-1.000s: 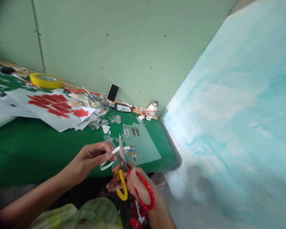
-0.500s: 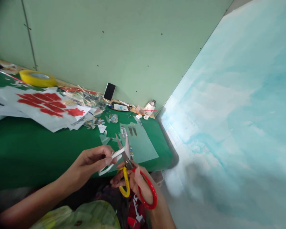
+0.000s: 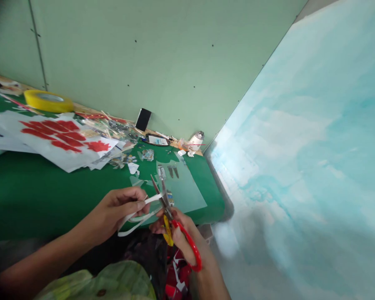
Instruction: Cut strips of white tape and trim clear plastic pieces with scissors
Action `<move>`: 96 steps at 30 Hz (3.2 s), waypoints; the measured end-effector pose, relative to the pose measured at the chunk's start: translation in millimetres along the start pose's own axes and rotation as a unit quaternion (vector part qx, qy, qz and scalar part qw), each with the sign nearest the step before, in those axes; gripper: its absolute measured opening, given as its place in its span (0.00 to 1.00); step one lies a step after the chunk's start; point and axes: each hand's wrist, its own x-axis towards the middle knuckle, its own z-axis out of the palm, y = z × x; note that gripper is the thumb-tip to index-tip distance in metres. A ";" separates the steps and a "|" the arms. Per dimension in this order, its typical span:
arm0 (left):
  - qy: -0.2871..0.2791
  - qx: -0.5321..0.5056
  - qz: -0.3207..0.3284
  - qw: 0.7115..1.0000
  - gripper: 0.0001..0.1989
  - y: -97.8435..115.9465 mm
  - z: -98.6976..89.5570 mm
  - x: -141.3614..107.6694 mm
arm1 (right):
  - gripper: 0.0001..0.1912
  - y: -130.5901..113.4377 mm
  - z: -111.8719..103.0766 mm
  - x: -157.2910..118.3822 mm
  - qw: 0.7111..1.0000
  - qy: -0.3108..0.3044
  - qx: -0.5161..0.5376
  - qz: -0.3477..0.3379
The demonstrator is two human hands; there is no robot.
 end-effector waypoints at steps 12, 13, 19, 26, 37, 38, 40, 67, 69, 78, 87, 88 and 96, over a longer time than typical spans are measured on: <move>-0.022 -0.048 -0.024 0.998 0.08 9.7 3.7 3.0 | 0.34 -36.8 5.3 -12.2 0.992 0.000 -0.122 -0.030; -0.018 -0.038 -0.021 0.999 0.08 10.3 4.2 3.0 | 0.34 -35.1 4.7 -11.4 0.993 -0.002 -0.118 -0.029; -0.007 0.009 -0.015 1.000 0.08 11.9 3.9 4.2 | 0.34 -29.3 -1.0 -12.2 0.992 0.006 -0.124 -0.039; -0.018 0.030 -0.003 0.999 0.09 9.6 1.4 7.9 | 0.35 -36.2 -4.6 -19.1 0.983 0.005 -0.181 -0.030; -0.024 0.023 -0.010 0.999 0.09 3.2 -19.2 7.2 | 0.29 -21.2 -29.6 -25.4 0.977 0.167 -0.065 -0.118; -0.030 0.016 -0.005 0.999 0.09 3.5 -20.7 7.1 | 0.30 -20.7 -36.8 -25.0 0.968 0.191 -0.124 -0.101; -0.034 0.002 0.005 0.999 0.09 4.8 -23.1 6.9 | 0.34 -17.6 -55.0 -18.1 0.929 0.253 -0.267 -0.044; 0.036 -0.161 -0.051 0.985 0.07 -17.8 -78.9 44.3 | 0.19 6.5 -136.3 120.7 0.795 0.365 -0.476 0.088; 0.039 -0.134 -0.044 0.989 0.08 -19.5 -71.0 47.5 | 0.20 4.4 -79.9 111.4 0.840 0.323 -0.435 0.024; 0.066 0.222 0.147 0.962 0.13 -18.0 -47.9 41.0 | 0.12 1.4 42.3 84.2 0.953 0.224 -0.160 -0.129; 0.001 0.196 0.126 0.972 0.06 -18.0 -38.4 31.6 | 0.18 18.1 33.5 75.7 0.962 0.253 -0.068 -0.076; -0.017 0.198 0.128 0.972 0.06 -18.4 -39.0 30.4 | 0.17 16.7 35.2 73.7 0.955 0.267 -0.097 -0.080; -0.035 0.170 0.161 0.972 0.11 -16.5 -33.1 16.7 | 0.07 10.6 44.2 71.0 0.902 0.301 -0.257 -0.173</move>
